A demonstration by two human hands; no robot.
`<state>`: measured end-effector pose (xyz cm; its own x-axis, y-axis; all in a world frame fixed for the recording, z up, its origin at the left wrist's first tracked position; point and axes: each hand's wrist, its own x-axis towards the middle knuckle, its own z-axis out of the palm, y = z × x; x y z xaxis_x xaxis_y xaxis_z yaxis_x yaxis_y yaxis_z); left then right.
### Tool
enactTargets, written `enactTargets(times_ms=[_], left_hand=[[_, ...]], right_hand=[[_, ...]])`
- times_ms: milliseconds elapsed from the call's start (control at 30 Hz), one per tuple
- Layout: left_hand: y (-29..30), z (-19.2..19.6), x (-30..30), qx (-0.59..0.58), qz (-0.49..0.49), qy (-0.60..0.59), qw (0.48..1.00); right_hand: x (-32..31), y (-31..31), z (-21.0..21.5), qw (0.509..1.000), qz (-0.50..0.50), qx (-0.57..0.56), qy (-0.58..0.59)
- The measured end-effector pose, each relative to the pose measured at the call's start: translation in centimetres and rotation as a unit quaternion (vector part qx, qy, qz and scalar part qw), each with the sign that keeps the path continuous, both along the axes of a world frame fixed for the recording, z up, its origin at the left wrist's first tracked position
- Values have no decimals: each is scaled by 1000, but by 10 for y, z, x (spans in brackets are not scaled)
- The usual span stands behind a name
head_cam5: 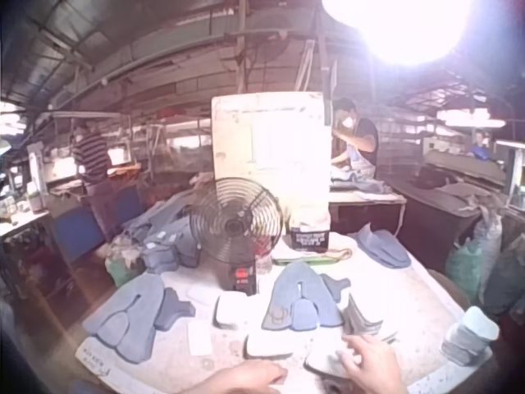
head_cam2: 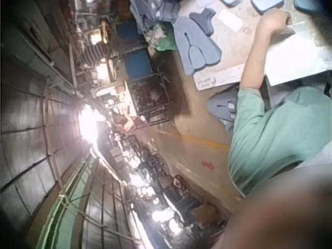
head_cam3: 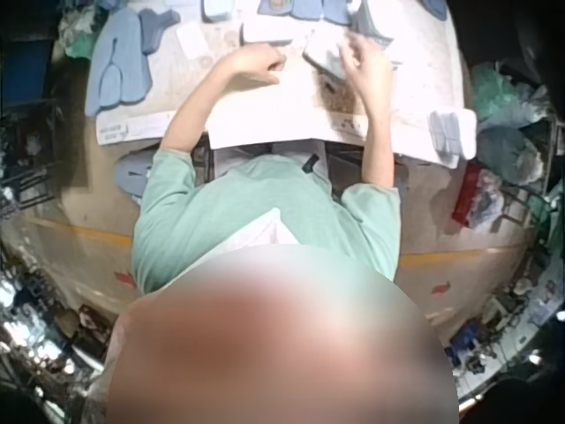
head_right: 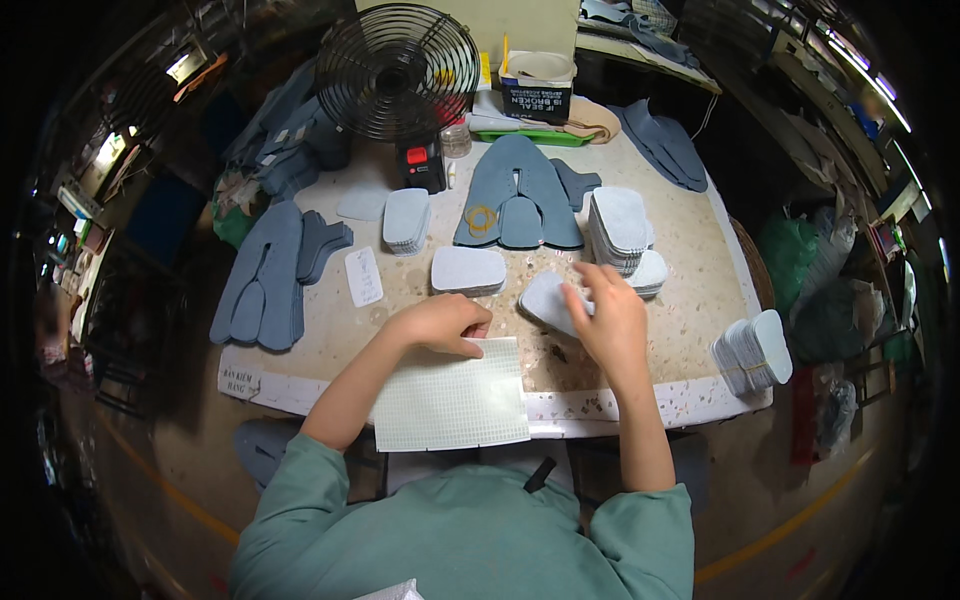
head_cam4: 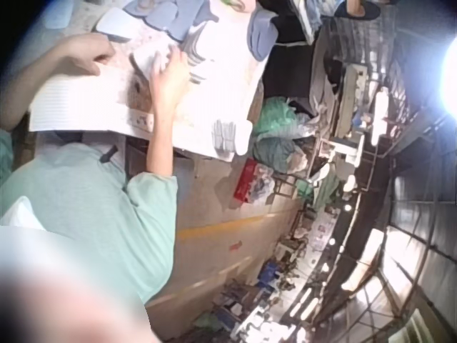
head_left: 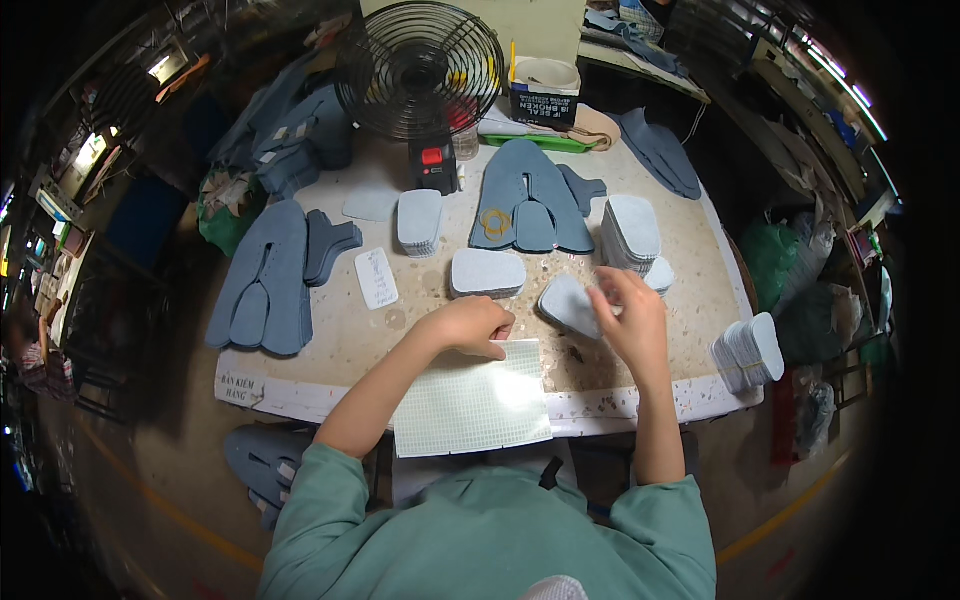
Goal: The person assembles small white shoe insoles by hand. They pick up insoles, align them, and stack them into neat piles on the table. The person repeats this process multiple times, handling the insoles one at a time and organizing them into stacks.
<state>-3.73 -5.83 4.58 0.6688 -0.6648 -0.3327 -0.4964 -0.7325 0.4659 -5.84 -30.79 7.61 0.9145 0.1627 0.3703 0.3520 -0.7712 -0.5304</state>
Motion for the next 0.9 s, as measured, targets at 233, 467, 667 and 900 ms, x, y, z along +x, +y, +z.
enactTargets(times_ms=[233, 467, 667, 900], left_hand=[[21, 11, 16, -334, 125, 12, 934], [28, 7, 26, -406, 236, 61, 881], [24, 8, 22, -370, 252, 46, 893], [32, 8, 27, -364, 259, 76, 892]], right_hand=[[51, 42, 14, 950, 302, 66, 43], [68, 49, -17, 949, 191, 172, 182], [72, 42, -37, 936, 188, 232, 186], [60, 53, -29, 959, 197, 203, 24]])
